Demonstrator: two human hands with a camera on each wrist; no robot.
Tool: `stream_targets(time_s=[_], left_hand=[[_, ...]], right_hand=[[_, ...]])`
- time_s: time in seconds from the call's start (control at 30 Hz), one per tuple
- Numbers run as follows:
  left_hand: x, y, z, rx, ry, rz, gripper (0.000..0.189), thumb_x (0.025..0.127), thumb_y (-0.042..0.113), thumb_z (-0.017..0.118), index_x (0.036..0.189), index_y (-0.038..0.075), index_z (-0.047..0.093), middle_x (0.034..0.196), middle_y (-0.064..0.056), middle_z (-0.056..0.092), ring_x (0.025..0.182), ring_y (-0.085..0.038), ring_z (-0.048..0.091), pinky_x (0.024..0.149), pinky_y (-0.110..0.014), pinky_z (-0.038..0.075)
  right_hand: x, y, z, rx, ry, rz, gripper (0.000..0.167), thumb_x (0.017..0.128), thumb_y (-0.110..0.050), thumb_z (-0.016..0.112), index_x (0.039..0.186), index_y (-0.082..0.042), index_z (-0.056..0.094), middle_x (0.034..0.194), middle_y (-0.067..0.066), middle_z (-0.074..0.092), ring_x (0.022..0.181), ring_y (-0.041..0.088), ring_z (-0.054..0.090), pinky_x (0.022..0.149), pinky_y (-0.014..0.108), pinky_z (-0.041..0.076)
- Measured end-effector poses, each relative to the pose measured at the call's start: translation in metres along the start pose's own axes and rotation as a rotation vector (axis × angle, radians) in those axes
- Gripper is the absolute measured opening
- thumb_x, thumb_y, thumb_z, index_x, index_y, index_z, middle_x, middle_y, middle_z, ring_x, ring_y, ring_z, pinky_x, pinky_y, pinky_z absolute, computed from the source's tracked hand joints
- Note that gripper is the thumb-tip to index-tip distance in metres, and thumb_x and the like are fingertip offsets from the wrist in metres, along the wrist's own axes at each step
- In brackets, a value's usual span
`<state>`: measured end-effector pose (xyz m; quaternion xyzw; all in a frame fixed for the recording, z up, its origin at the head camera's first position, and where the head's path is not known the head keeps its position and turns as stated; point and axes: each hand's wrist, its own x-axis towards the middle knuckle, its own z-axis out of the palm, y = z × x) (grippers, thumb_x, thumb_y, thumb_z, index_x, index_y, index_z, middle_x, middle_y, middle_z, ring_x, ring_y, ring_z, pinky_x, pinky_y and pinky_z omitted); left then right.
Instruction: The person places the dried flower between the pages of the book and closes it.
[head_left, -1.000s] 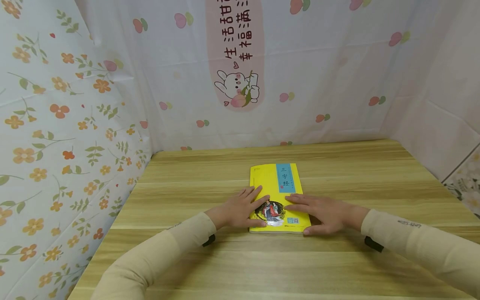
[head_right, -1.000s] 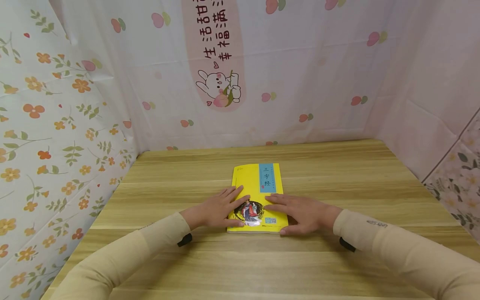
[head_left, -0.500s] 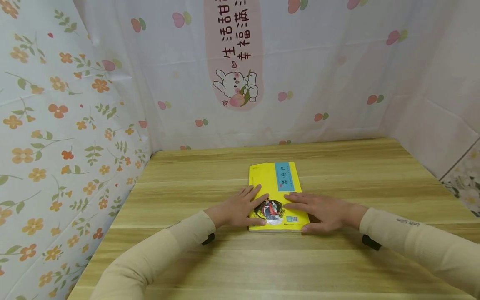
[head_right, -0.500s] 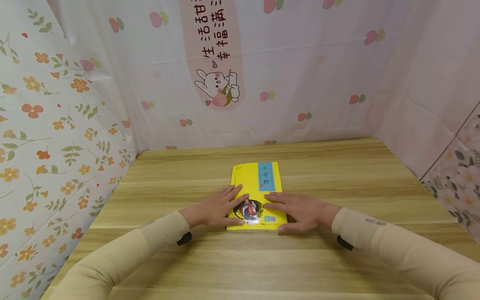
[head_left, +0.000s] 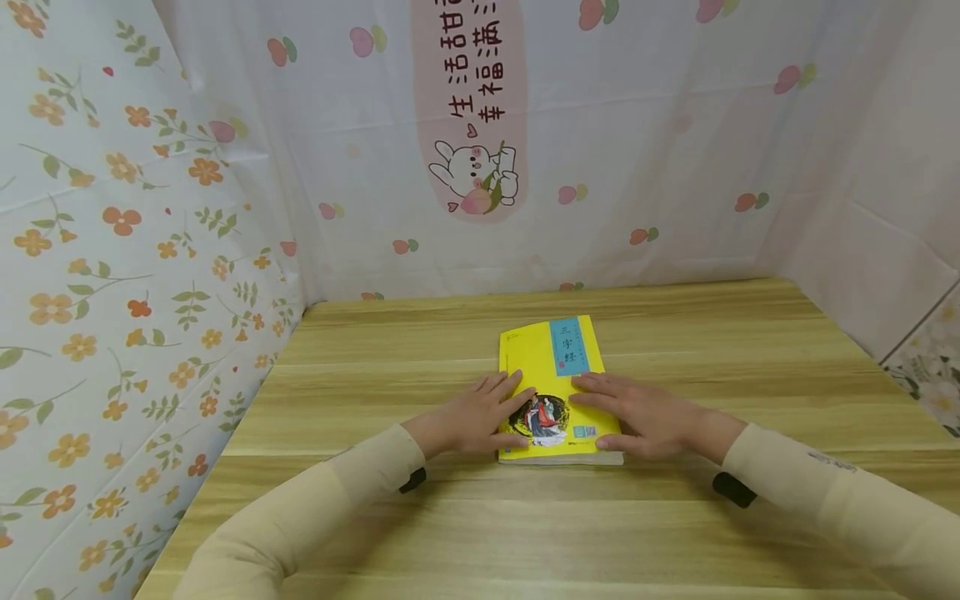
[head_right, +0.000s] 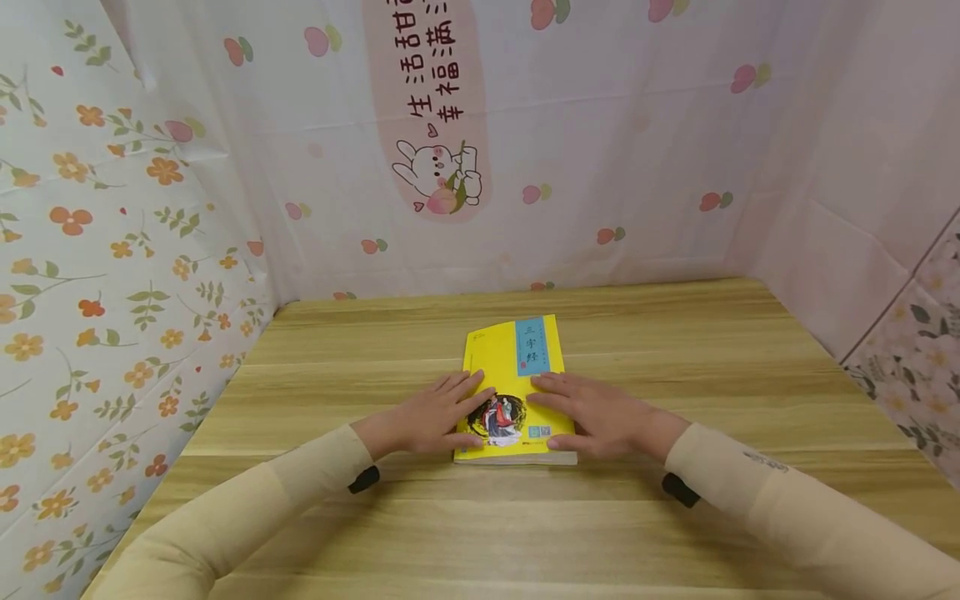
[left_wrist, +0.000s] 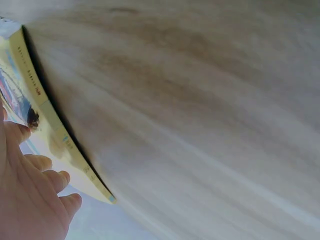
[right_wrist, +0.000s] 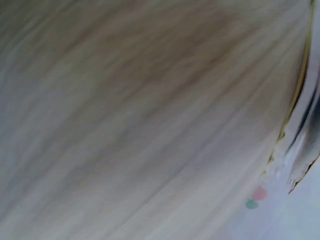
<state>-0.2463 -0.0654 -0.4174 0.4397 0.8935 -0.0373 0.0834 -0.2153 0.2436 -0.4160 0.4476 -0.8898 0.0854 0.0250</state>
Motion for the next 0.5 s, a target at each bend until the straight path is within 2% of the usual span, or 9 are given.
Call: stream_targets(time_s=[0.27,0.5], left_hand=[[-0.007,-0.008,-0.014,-0.031,0.089,-0.002,0.077,0.098,0.062,0.037,0.157,0.016,0.019,0.161,-0.016,0.009,0.146,-0.035,0.012,0.114,-0.051,0.012],[-0.014,-0.028,-0.024,-0.071,0.208,-0.083,0.076,0.098,0.056,0.045,0.156,0.013,0.022,0.160,-0.016,0.013,0.144,-0.038,0.015,0.111,-0.058,0.013]], right_hand=[[0.001,-0.006,-0.014,0.027,0.049,0.073,0.066,0.095,-0.053,0.053,0.148,-0.015,0.043,0.157,0.007,0.029,0.142,0.031,0.026,0.106,0.052,0.032],[0.006,0.003,-0.028,0.012,0.147,0.117,0.067,0.094,-0.042,0.062,0.148,-0.009,0.040,0.155,0.014,0.030,0.140,0.036,0.027,0.104,0.057,0.032]])
